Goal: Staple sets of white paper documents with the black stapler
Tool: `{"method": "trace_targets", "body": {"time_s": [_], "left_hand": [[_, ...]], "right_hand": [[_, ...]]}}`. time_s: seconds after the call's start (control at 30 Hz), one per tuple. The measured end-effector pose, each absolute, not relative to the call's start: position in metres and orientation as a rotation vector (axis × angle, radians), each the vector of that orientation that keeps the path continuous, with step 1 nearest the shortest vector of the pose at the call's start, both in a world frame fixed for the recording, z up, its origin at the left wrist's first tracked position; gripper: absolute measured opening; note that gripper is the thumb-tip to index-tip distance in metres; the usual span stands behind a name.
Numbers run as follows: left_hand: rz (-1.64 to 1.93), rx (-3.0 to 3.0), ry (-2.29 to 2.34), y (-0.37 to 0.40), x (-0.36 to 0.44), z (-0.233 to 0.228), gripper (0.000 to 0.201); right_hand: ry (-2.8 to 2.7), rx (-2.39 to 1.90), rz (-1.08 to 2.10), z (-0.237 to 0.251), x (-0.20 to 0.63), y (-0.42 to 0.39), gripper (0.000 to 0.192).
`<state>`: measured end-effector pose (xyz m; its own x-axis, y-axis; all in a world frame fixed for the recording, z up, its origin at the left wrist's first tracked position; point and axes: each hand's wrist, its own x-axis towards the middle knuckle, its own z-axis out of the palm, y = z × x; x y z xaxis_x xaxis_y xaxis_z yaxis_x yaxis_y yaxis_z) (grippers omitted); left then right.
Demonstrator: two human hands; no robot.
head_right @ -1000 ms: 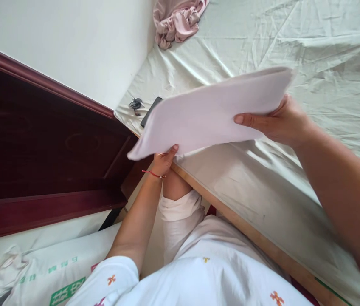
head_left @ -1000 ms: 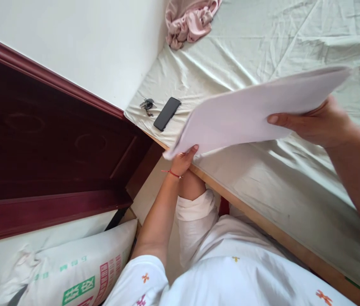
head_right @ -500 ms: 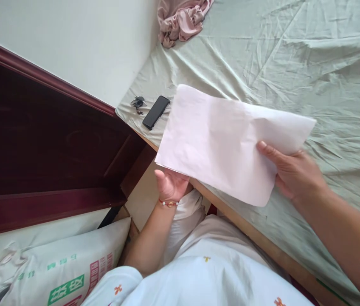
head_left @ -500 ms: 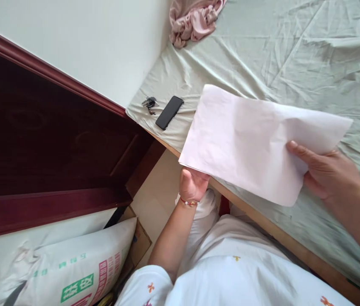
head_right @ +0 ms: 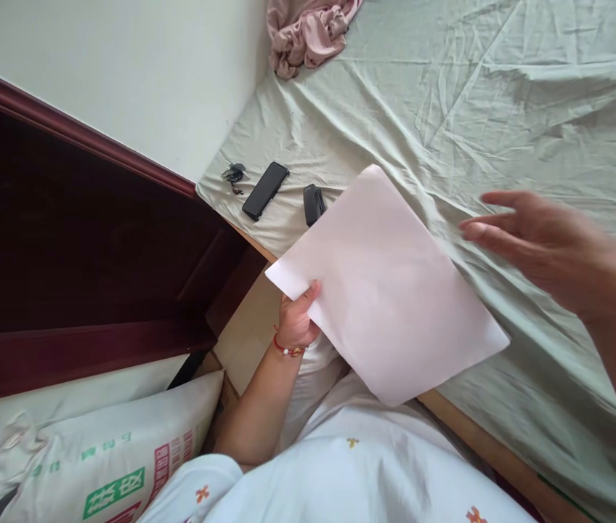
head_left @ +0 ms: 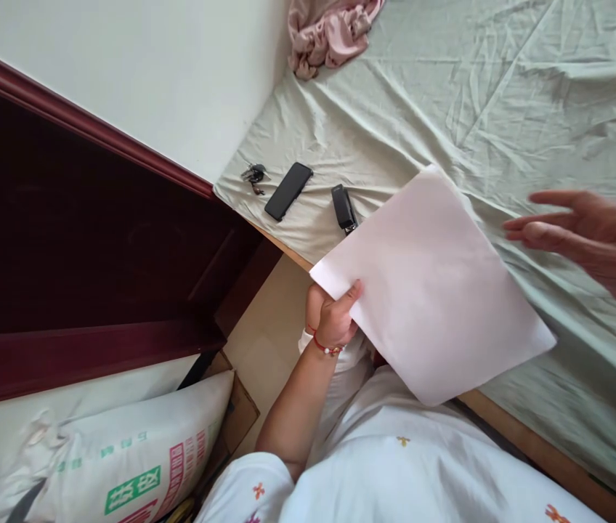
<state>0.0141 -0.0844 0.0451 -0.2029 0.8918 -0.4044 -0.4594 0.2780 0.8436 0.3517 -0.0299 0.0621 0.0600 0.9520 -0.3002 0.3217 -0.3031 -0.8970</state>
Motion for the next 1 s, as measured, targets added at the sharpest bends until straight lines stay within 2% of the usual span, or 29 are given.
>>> {"method": "trace_targets", "body": {"time_s": [0.07, 0.17, 0.23, 0.4, 0.57, 0.77, 1.0], "left_hand": [[1.267, 0.532, 1.225, -0.084, 0.019, 0.043, 0.059], [1.255, 0.625, 1.246, -0.081, 0.025, 0.034, 0.055], [1.272, 0.673, 1.252, -0.077, 0.025, 0.028, 0.056], [1.318, 0.685, 1.098, -0.063, 0.021, 0.023, 0.078], [1.353, 0.64, 1.118, -0.054, 0.02, 0.018, 0.092], [1.361, 0.626, 1.109, -0.052, 0.018, 0.014, 0.081], [1.349, 0.636, 1.136, -0.053, 0.015, 0.011, 0.088]], "right_hand": [[-1.379, -1.621, 1.434, 0.065, 0.343, -0.021, 0.076], [-1.288, -1.388, 1.853, 0.064, 0.322, -0.013, 0.062], [-1.141, -1.375, 1.935, 0.058, 0.311, -0.01, 0.052], [-1.0, -1.446, 1.972, 0.045, 0.298, -0.007, 0.034], [-1.045, -1.411, 1.975, 0.044, 0.293, -0.011, 0.028], [-1.224, -1.444, 1.917, 0.039, 0.294, -0.011, 0.029], [-1.323, -1.448, 1.954, 0.037, 0.298, -0.009, 0.039]]}}
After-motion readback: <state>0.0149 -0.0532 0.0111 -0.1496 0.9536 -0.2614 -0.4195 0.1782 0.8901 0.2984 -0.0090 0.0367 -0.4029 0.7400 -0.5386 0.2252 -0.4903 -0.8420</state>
